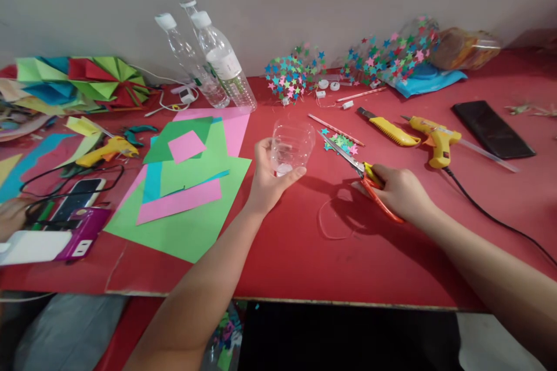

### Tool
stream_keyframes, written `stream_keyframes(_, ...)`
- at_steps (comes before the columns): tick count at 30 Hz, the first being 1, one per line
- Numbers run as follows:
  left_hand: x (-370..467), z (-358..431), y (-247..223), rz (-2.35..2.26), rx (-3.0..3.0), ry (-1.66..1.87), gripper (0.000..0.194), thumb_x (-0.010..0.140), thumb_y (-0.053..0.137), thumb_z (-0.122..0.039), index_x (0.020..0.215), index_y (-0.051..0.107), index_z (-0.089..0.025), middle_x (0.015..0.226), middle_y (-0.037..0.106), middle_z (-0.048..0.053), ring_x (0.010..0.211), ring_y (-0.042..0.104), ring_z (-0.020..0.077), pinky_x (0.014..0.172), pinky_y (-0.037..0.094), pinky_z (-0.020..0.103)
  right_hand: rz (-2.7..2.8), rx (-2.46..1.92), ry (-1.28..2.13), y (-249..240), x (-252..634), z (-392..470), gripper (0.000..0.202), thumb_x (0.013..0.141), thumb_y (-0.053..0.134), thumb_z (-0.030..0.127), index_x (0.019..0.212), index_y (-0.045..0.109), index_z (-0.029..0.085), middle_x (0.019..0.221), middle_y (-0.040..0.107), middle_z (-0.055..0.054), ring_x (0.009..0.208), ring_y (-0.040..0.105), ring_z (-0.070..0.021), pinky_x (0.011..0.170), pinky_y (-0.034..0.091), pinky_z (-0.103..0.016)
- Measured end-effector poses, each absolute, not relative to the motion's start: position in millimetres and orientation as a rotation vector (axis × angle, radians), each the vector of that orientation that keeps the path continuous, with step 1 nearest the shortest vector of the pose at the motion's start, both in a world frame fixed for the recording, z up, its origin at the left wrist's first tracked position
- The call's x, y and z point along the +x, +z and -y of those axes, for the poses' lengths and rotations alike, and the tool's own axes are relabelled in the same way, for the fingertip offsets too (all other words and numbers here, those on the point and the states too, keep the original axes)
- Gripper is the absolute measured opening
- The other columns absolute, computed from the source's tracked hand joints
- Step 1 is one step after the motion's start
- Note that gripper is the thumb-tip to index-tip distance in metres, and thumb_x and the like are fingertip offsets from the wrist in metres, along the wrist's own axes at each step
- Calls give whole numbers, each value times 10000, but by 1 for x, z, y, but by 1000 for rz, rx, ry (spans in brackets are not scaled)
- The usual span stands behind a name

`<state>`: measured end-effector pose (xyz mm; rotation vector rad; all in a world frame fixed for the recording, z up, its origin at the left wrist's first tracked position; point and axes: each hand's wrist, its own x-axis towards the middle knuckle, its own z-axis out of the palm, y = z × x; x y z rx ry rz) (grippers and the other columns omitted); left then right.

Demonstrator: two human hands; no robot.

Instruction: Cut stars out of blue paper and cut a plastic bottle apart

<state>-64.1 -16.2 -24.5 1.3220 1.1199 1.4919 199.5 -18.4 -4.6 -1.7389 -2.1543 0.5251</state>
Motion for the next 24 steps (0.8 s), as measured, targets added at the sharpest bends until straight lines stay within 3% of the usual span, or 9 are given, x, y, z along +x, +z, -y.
stream_keyframes(2, -66, 14, -26, -1142, 1303, 1488, 566, 661, 851, -339, 1100, 503, -258, 1085, 604, 23, 1022, 597, 184, 906, 451, 331, 2124, -1723, 607, -3, 199, 18, 519, 763, 492, 711, 587, 376, 237, 470, 398, 39, 452, 311, -116, 461, 241, -260)
stream_keyframes(5, -67, 12, -25, -1093, 1158, 1423, 481, 712, 791, -476, 1037, 556, -209, 947, 653, 34, 821, 634, 161, 750, 483, 297, 1994, -1716, 836, 1, 198, 18, 490, 736, 546, 690, 616, 455, 224, 474, 443, 35, 464, 388, -126, 466, 286, -253)
stream_keyframes(9, -62, 15, -22, -968, 906, 1223, 553, 725, 697, -641, 984, 584, -166, 798, 696, 55, 587, 626, 148, 566, 471, 280, 1766, -1621, 1195, 10, 198, 21, 376, 740, 611, 563, 662, 498, 213, 436, 506, 44, 443, 484, -141, 520, 376, -260)
stream_keyframes(17, -48, 23, -17, -903, 795, 1183, 560, 679, 786, -536, 1045, 569, -172, 866, 720, 57, 708, 692, 200, 734, 527, 355, 1653, -1488, 1336, 7, 198, 23, 307, 703, 662, 463, 647, 492, 213, 433, 478, 83, 393, 481, -127, 473, 346, -248)
stream_keyframes(24, -56, 14, -16, -1128, 1137, 1629, 548, 656, 828, -381, 1062, 485, -244, 1003, 645, 5, 916, 626, 158, 878, 482, 319, 1637, -1483, 1281, -4, 198, 18, 395, 681, 678, 553, 625, 480, 217, 389, 460, 81, 353, 451, -123, 435, 329, -250)
